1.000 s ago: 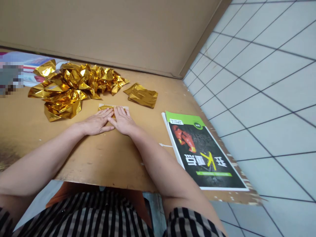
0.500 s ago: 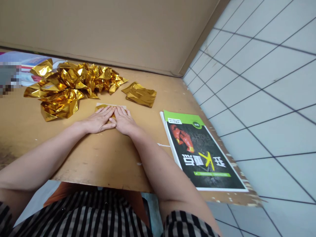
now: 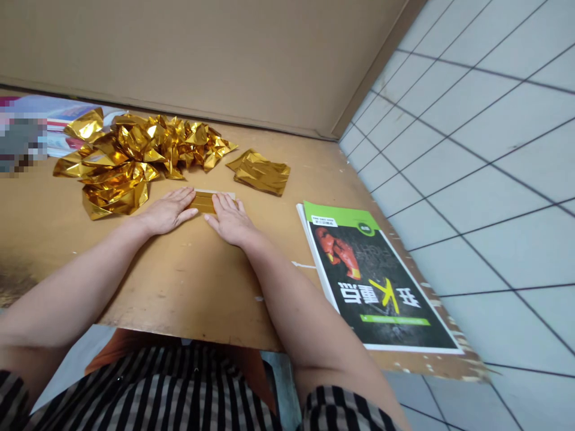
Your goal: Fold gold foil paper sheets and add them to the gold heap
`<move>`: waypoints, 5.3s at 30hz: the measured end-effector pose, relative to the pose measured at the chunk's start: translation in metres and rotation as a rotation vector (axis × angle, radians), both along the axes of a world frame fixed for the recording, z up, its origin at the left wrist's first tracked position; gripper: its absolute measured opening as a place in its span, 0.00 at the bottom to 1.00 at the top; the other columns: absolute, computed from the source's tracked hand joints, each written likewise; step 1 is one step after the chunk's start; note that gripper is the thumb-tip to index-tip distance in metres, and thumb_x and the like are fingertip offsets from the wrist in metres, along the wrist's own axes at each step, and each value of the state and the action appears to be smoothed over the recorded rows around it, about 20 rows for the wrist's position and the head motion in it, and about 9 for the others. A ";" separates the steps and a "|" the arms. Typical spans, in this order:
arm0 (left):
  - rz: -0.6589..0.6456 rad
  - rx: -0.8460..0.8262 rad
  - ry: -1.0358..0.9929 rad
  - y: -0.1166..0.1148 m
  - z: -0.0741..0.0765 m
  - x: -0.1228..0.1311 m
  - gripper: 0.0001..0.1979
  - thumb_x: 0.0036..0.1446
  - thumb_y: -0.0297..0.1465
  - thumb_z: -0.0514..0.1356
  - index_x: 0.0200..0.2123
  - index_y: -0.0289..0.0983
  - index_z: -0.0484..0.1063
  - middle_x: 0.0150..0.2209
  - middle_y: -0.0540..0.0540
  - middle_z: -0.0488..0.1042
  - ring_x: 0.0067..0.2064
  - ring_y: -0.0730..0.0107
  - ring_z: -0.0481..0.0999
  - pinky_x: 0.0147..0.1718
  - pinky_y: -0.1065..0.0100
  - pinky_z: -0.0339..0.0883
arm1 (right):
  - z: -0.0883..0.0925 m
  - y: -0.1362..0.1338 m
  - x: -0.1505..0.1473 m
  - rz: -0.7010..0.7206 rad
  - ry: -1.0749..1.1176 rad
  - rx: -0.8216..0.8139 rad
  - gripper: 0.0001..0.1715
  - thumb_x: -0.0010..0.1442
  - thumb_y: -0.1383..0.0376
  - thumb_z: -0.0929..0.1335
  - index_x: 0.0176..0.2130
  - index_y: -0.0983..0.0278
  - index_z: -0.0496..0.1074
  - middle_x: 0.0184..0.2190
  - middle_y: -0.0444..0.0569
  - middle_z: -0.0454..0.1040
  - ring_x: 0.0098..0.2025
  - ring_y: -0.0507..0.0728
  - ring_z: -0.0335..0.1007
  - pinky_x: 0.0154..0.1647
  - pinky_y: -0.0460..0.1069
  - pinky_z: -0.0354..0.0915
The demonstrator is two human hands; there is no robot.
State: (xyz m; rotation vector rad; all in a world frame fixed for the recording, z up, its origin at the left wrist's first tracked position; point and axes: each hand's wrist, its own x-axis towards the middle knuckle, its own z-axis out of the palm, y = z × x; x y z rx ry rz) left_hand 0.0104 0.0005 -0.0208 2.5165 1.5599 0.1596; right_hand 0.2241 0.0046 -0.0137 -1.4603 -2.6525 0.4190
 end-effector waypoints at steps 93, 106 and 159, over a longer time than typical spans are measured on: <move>-0.057 -0.012 -0.001 -0.011 0.005 0.016 0.32 0.67 0.39 0.42 0.69 0.29 0.46 0.70 0.37 0.48 0.71 0.56 0.45 0.68 0.55 0.43 | 0.006 -0.006 -0.039 0.074 0.082 -0.010 0.48 0.65 0.42 0.47 0.70 0.70 0.46 0.71 0.58 0.47 0.72 0.64 0.38 0.71 0.62 0.40; -0.008 0.017 -0.007 -0.013 0.009 0.025 0.38 0.66 0.51 0.40 0.66 0.27 0.54 0.69 0.34 0.50 0.70 0.53 0.47 0.67 0.54 0.42 | 0.006 -0.002 -0.002 -0.071 -0.066 -0.016 0.40 0.67 0.49 0.51 0.69 0.69 0.48 0.71 0.56 0.45 0.73 0.62 0.36 0.71 0.61 0.40; 0.065 0.050 0.034 0.006 0.001 0.001 0.31 0.68 0.44 0.38 0.67 0.35 0.55 0.68 0.41 0.56 0.69 0.58 0.53 0.65 0.56 0.49 | -0.003 0.011 0.008 -0.127 -0.005 0.045 0.40 0.67 0.46 0.49 0.69 0.62 0.50 0.71 0.53 0.49 0.72 0.63 0.40 0.70 0.64 0.42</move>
